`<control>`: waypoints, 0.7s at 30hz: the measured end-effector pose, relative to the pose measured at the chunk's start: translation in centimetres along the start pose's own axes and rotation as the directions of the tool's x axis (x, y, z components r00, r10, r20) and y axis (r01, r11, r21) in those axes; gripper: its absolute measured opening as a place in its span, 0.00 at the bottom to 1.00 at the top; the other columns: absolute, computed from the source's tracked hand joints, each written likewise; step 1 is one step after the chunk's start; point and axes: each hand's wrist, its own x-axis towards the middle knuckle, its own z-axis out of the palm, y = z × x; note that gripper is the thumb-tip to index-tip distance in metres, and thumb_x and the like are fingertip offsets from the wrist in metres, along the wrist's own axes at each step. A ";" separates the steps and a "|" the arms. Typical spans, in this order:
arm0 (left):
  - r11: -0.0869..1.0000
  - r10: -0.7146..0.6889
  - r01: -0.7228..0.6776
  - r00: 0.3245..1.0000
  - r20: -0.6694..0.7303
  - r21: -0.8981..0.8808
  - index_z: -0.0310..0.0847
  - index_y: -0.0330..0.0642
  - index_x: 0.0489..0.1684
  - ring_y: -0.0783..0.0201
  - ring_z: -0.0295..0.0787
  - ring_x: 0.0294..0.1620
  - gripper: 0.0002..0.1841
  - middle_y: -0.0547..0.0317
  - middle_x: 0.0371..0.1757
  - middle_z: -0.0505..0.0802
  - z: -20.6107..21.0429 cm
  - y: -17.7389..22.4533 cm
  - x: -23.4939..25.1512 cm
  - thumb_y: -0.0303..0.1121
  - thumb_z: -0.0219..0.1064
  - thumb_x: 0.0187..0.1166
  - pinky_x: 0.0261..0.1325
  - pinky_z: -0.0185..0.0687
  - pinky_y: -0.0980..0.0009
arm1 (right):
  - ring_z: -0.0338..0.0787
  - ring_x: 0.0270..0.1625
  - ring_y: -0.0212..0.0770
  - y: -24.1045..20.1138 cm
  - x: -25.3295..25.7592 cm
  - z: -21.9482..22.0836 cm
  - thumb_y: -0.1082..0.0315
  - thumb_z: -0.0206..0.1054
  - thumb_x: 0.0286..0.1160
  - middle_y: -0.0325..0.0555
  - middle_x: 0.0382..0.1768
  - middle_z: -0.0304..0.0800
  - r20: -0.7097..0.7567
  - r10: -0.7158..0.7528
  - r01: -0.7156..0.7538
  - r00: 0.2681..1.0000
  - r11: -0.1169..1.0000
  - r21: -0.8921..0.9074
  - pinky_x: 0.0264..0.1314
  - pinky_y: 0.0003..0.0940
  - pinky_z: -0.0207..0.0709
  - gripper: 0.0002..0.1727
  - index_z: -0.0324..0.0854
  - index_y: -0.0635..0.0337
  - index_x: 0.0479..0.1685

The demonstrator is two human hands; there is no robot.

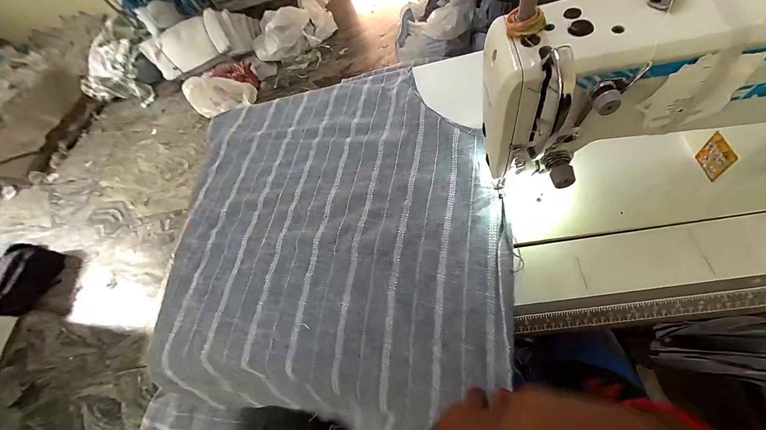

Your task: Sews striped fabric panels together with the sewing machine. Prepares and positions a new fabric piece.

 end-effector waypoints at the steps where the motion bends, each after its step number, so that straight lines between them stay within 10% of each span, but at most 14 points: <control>1: 0.999 0.034 -0.036 0.992 -0.124 -0.014 0.85 0.33 0.60 0.38 0.94 0.40 0.15 0.34 0.48 0.93 0.6 1.2 -0.9 0.32 0.63 0.84 0.41 0.90 0.42 | 0.91 0.28 0.42 1.6 -0.1 -1.8 0.57 0.58 0.88 0.45 0.27 0.89 -0.194 0.206 -0.236 0.959 0.961 -0.146 0.30 0.45 0.85 0.17 0.88 0.58 0.43; 4: 0.985 0.056 -0.013 0.967 -0.248 0.173 0.89 0.42 0.53 0.46 0.89 0.22 0.11 0.42 0.42 0.91 1.1 5.4 -0.8 0.31 0.63 0.81 0.20 0.84 0.51 | 0.92 0.40 0.62 8.1 2.4 -4.9 0.60 0.61 0.88 0.65 0.58 0.83 -0.575 0.445 -0.705 0.686 0.602 -0.376 0.35 0.58 0.87 0.21 0.79 0.67 0.69; 7: 0.963 0.046 0.018 0.972 -0.230 0.269 0.89 0.44 0.52 0.48 0.89 0.21 0.11 0.44 0.37 0.91 0.5 6.6 1.1 0.32 0.62 0.80 0.19 0.83 0.54 | 0.92 0.39 0.62 12.4 5.9 -7.1 0.74 0.62 0.81 0.70 0.64 0.78 -0.654 0.493 -0.813 0.574 0.441 -0.381 0.38 0.54 0.87 0.19 0.78 0.76 0.67; 21: 0.928 0.110 -0.055 0.986 -0.129 0.367 0.89 0.38 0.39 0.48 0.91 0.24 0.09 0.47 0.27 0.90 -0.1 5.1 2.6 0.29 0.61 0.80 0.21 0.84 0.54 | 0.91 0.38 0.57 13.4 5.0 -6.6 0.76 0.67 0.77 0.66 0.63 0.77 -0.651 0.426 -0.762 0.628 0.507 -0.403 0.37 0.49 0.88 0.23 0.78 0.72 0.71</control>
